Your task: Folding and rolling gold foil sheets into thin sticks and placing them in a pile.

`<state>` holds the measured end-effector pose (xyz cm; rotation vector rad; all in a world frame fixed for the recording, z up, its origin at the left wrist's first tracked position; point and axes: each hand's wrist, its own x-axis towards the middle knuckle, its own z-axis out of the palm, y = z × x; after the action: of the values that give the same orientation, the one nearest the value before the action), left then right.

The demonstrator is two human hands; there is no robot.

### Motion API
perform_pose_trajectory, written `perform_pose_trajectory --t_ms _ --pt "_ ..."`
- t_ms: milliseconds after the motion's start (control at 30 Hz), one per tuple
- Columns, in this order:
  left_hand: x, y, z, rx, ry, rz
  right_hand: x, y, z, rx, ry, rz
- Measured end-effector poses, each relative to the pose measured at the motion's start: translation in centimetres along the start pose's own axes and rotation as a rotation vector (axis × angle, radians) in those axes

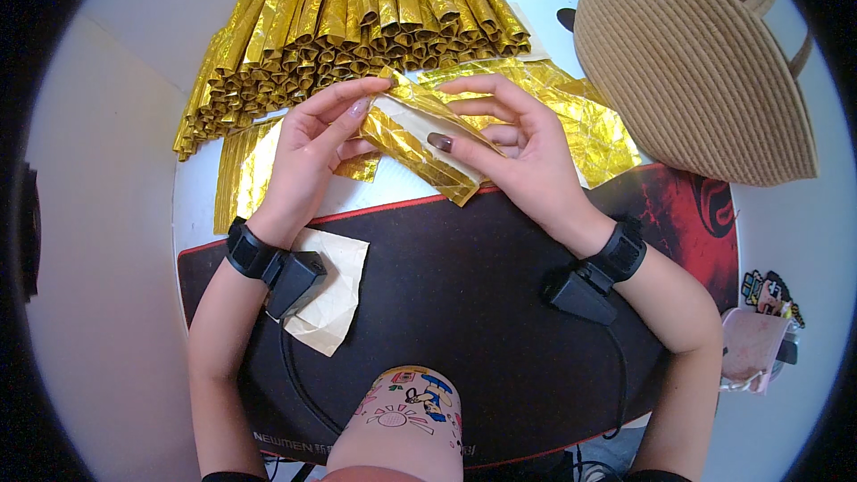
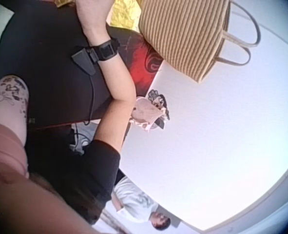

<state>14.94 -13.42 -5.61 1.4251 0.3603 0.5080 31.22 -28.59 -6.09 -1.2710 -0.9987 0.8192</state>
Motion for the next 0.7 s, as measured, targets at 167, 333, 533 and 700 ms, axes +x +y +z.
perform_pose_trajectory --t_ms 167,333,533,700 --pt "0.0 -0.1 0.0 -0.021 0.014 -0.010 0.0 0.4 -0.6 -0.098 0.029 -0.110" --pt "0.1 -0.2 0.0 -0.051 0.033 -0.028 0.1 -0.1 -0.5 -0.065 0.023 -0.064" --pt "0.2 -0.1 -0.3 -0.035 0.072 0.002 -0.1 -0.2 -0.2 -0.103 -0.073 0.009" --pt "0.4 0.1 -1.4 -0.101 0.060 -0.017 -0.1 -0.6 -0.3 -0.110 -0.173 0.088"
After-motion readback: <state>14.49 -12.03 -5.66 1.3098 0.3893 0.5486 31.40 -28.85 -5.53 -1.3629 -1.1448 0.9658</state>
